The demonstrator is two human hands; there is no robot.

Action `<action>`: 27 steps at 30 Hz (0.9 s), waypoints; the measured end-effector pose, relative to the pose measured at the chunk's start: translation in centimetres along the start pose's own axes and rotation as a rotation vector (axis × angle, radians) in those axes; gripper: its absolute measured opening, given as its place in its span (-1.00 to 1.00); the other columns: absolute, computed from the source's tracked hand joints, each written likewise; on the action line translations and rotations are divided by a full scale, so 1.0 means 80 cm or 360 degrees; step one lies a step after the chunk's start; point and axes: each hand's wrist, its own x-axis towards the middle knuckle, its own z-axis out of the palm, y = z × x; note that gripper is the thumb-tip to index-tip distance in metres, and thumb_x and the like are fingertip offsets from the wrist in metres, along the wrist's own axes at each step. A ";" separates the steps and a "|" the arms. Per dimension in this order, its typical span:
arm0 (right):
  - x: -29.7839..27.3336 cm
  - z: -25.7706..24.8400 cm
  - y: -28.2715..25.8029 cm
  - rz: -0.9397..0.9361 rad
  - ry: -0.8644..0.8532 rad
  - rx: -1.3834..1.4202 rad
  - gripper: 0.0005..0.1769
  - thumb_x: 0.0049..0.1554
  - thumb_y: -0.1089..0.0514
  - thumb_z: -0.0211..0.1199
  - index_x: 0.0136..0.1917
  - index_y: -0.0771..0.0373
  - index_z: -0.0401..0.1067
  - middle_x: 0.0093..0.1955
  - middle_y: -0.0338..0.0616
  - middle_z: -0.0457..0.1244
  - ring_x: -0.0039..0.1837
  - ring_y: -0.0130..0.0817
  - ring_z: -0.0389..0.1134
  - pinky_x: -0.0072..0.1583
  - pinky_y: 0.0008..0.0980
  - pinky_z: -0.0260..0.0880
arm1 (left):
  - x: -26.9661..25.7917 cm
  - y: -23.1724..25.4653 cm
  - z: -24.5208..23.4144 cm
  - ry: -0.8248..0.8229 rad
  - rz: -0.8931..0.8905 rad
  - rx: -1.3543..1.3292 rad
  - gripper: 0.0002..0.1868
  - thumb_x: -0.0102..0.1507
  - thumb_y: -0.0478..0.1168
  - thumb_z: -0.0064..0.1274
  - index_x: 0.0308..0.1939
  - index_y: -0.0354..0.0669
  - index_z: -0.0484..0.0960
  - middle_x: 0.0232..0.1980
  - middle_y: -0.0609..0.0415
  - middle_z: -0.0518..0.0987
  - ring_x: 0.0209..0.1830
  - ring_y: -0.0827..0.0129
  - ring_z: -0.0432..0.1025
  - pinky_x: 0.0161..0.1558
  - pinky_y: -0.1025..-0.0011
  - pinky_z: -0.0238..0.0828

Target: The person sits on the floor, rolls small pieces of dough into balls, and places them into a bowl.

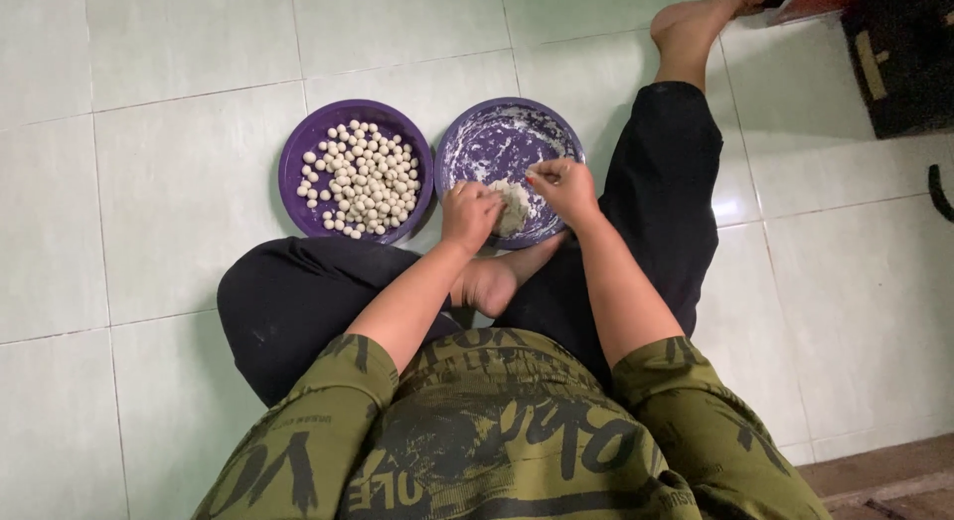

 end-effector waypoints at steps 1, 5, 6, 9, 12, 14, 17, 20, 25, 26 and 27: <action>-0.002 0.003 -0.003 -0.0005 -0.0008 0.0115 -0.77 0.12 0.17 0.40 0.06 0.24 0.60 -0.20 -0.04 0.44 -0.12 -0.27 0.50 -0.09 -0.36 0.48 | -0.012 -0.014 0.013 0.0020 0.0028 0.0135 -0.90 0.11 -0.04 0.27 -0.29 0.30 0.74 -0.30 0.21 0.57 -0.20 0.19 0.48 -0.19 0.19 0.42; -0.006 0.000 -0.001 0.0083 -0.0176 0.0694 -0.67 0.20 0.29 0.28 0.23 0.43 0.48 0.02 0.13 0.41 0.01 -0.40 0.45 0.08 -0.43 0.49 | -0.018 -0.021 -0.001 0.0004 0.0126 0.0166 -0.87 0.22 0.00 0.15 -0.17 0.31 0.74 -0.23 0.17 0.54 -0.20 0.16 0.49 -0.26 0.18 0.39; -0.006 0.002 0.001 0.0087 -0.0180 0.0700 -0.67 0.20 0.29 0.28 0.23 0.43 0.48 0.02 0.13 0.41 0.01 -0.40 0.45 0.08 -0.43 0.49 | -0.025 -0.022 0.002 -0.0002 0.0124 0.0170 -0.87 0.22 0.00 0.15 -0.17 0.31 0.74 -0.23 0.17 0.54 -0.20 0.16 0.49 -0.26 0.18 0.39; -0.003 0.007 0.001 0.0110 -0.0153 0.0856 -0.68 0.16 0.34 0.34 0.18 0.50 0.48 0.00 0.18 0.40 -0.02 -0.37 0.46 0.00 -0.47 0.56 | -0.032 -0.022 0.005 -0.0125 0.0171 0.0099 -0.75 0.22 -0.09 0.11 -0.04 0.11 0.72 -0.23 0.07 0.57 -0.17 0.08 0.51 -0.15 0.18 0.44; 0.000 0.015 0.006 0.0137 -0.0172 0.0893 -0.68 0.14 0.37 0.35 0.17 0.52 0.48 0.01 0.24 0.39 0.00 -0.25 0.48 0.00 -0.40 0.58 | -0.031 -0.004 -0.006 -0.0198 -0.0043 -0.0146 -0.80 0.21 -0.14 0.15 -0.10 0.05 0.75 -0.33 0.08 0.61 -0.24 0.05 0.54 -0.12 0.22 0.46; 0.001 0.023 0.015 0.0207 -0.0170 0.0947 -0.67 0.12 0.38 0.38 0.16 0.52 0.48 -0.01 0.22 0.39 0.01 -0.25 0.49 -0.01 -0.43 0.60 | -0.029 0.009 -0.012 -0.0319 -0.0196 -0.0134 -0.82 0.24 -0.07 0.12 -0.11 0.13 0.70 -0.41 0.06 0.60 -0.28 0.07 0.54 -0.12 0.17 0.48; 0.001 0.023 0.012 0.0229 -0.0167 0.0939 -0.69 0.12 0.37 0.37 0.14 0.51 0.49 -0.02 0.22 0.39 -0.01 -0.28 0.49 -0.02 -0.44 0.61 | -0.031 0.014 -0.017 -0.0408 -0.0283 -0.0164 -0.75 0.15 -0.12 0.16 -0.09 0.13 0.72 -0.42 0.03 0.62 -0.28 0.02 0.55 -0.13 0.13 0.49; -0.003 0.023 0.006 0.0222 -0.0152 0.0915 -0.70 0.14 0.34 0.38 0.12 0.53 0.49 -0.07 0.25 0.39 -0.04 -0.24 0.50 -0.04 -0.41 0.61 | -0.025 0.007 -0.025 -0.0544 -0.0381 -0.0170 -0.72 0.13 -0.07 0.17 -0.07 0.21 0.72 -0.43 0.12 0.62 -0.26 0.11 0.56 -0.10 0.18 0.52; -0.004 0.022 0.004 0.0200 -0.0159 0.0948 -0.69 0.15 0.33 0.38 0.13 0.56 0.48 -0.07 0.26 0.39 -0.04 -0.24 0.50 -0.03 -0.38 0.62 | -0.019 0.013 -0.044 -0.0579 -0.0449 -0.0321 -0.60 0.06 -0.10 0.27 -0.01 0.08 0.70 -0.33 0.09 0.65 -0.20 0.07 0.57 -0.08 0.13 0.54; -0.003 0.023 0.006 0.0188 -0.0153 0.0968 -0.68 0.15 0.32 0.39 0.13 0.56 0.47 -0.08 0.26 0.39 -0.04 -0.24 0.50 -0.04 -0.39 0.62 | -0.020 0.011 -0.043 -0.0593 -0.0484 -0.0324 -0.60 0.06 -0.08 0.28 -0.01 0.10 0.70 -0.28 0.09 0.66 -0.16 0.07 0.57 -0.05 0.13 0.55; -0.006 0.023 0.000 0.0189 -0.0150 0.0967 -0.68 0.15 0.32 0.39 0.13 0.56 0.47 -0.08 0.26 0.39 -0.04 -0.24 0.50 -0.04 -0.39 0.62 | -0.015 0.011 -0.045 -0.0594 -0.0482 -0.0327 -0.60 0.06 -0.08 0.28 -0.01 0.10 0.70 -0.28 0.09 0.66 -0.16 0.07 0.57 -0.05 0.13 0.55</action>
